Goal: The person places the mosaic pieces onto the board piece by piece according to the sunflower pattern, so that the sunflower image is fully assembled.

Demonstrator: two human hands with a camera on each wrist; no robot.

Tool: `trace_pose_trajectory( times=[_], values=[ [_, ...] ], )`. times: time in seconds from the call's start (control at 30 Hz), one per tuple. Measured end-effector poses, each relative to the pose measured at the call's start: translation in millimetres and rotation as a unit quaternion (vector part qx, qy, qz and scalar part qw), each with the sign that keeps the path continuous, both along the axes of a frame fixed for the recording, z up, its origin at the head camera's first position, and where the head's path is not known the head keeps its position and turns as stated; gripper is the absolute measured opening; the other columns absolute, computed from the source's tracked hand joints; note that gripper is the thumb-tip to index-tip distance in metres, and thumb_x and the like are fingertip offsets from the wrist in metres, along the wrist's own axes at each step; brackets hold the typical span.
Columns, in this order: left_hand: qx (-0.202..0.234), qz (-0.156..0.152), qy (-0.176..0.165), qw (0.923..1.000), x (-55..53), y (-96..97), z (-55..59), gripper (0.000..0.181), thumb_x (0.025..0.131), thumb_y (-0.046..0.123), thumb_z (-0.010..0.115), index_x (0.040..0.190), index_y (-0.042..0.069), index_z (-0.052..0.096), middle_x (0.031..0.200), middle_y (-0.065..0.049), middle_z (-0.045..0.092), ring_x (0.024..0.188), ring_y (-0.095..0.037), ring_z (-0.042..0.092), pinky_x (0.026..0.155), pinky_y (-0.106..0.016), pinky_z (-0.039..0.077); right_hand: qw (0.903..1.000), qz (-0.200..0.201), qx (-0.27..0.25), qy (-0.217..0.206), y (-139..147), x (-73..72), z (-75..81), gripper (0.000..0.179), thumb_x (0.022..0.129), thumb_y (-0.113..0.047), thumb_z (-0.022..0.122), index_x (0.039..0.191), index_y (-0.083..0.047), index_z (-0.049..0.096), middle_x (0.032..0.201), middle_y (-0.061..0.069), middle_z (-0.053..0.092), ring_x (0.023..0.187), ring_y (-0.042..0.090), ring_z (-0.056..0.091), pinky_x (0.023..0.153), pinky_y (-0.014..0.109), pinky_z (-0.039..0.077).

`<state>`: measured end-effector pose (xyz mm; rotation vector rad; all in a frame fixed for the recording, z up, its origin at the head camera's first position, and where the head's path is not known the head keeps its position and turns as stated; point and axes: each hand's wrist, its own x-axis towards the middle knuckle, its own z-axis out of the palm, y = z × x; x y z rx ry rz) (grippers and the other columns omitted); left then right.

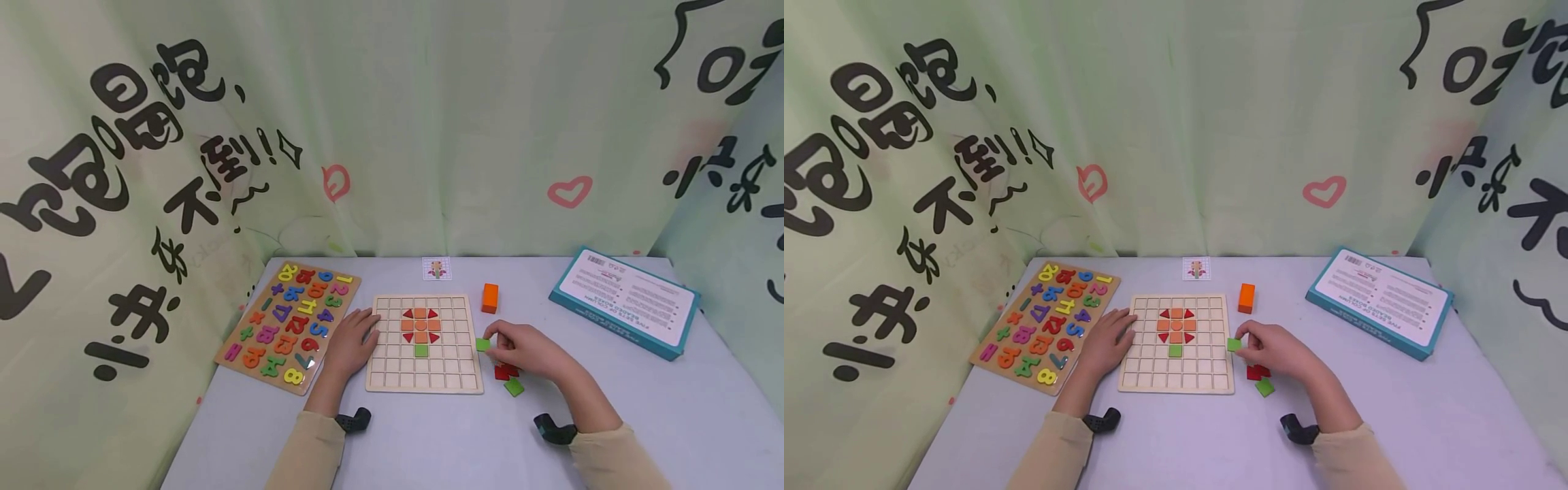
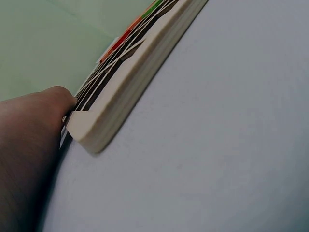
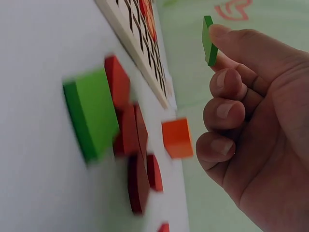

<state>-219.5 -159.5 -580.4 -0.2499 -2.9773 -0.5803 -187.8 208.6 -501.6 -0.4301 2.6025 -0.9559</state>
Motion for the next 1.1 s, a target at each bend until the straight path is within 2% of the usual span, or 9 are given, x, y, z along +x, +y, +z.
trace_pose_trajectory(
  times=[0.23, 0.47, 0.7, 1.1],
  values=[
    [-0.002, 0.000, 0.002, 1.0000, 0.4, -0.7, 0.4, 0.046, 0.099, 0.046, 0.051, 0.142, 0.029, 0.054, 0.154, 0.005, 0.045, 0.148, -0.022, 0.034, 0.120, -0.048, 0.032, 0.9996, 0.029, 0.000, 0.007, -39, 0.5, -1.8, 0.027, 0.088, -0.028, 0.074, 0.111, -0.019, 0.061, 0.074, -0.002, 0.053, 0.066, 0.013, 0.051, 0.052, 0.021, 0.043],
    [-0.002, -0.002, 0.002, 1.0000, 0.9, -0.5, 1.0, 0.046, 0.100, 0.046, 0.050, 0.143, 0.029, 0.053, 0.154, 0.004, 0.045, 0.148, -0.023, 0.034, 0.120, -0.048, 0.033, 0.9977, 0.065, 0.001, 0.019, -67, -2.7, -8.2, 0.022, 0.089, -0.027, 0.074, 0.107, -0.021, 0.063, 0.069, -0.005, 0.052, 0.066, 0.011, 0.050, 0.055, 0.020, 0.039],
    [-0.001, 0.000, -0.008, 1.0000, -0.2, 0.0, 1.3, 0.047, 0.100, 0.047, 0.050, 0.144, 0.030, 0.052, 0.155, 0.005, 0.044, 0.149, -0.021, 0.032, 0.121, -0.048, 0.032, 0.9959, 0.087, 0.000, 0.025, -84, -6.1, -14.2, 0.022, 0.088, -0.030, 0.074, 0.106, -0.021, 0.064, 0.068, -0.007, 0.052, 0.065, 0.009, 0.050, 0.055, 0.020, 0.039],
    [0.002, -0.004, 0.000, 1.0000, 0.7, -0.3, 1.9, 0.045, 0.100, 0.043, 0.052, 0.142, 0.027, 0.055, 0.154, 0.003, 0.046, 0.148, -0.023, 0.035, 0.120, -0.047, 0.032, 0.9942, 0.102, 0.020, 0.030, -103, -8.9, -25.3, 0.022, 0.087, -0.037, 0.074, 0.102, -0.025, 0.063, 0.068, -0.008, 0.053, 0.064, 0.009, 0.052, 0.056, 0.022, 0.041]
  ],
)
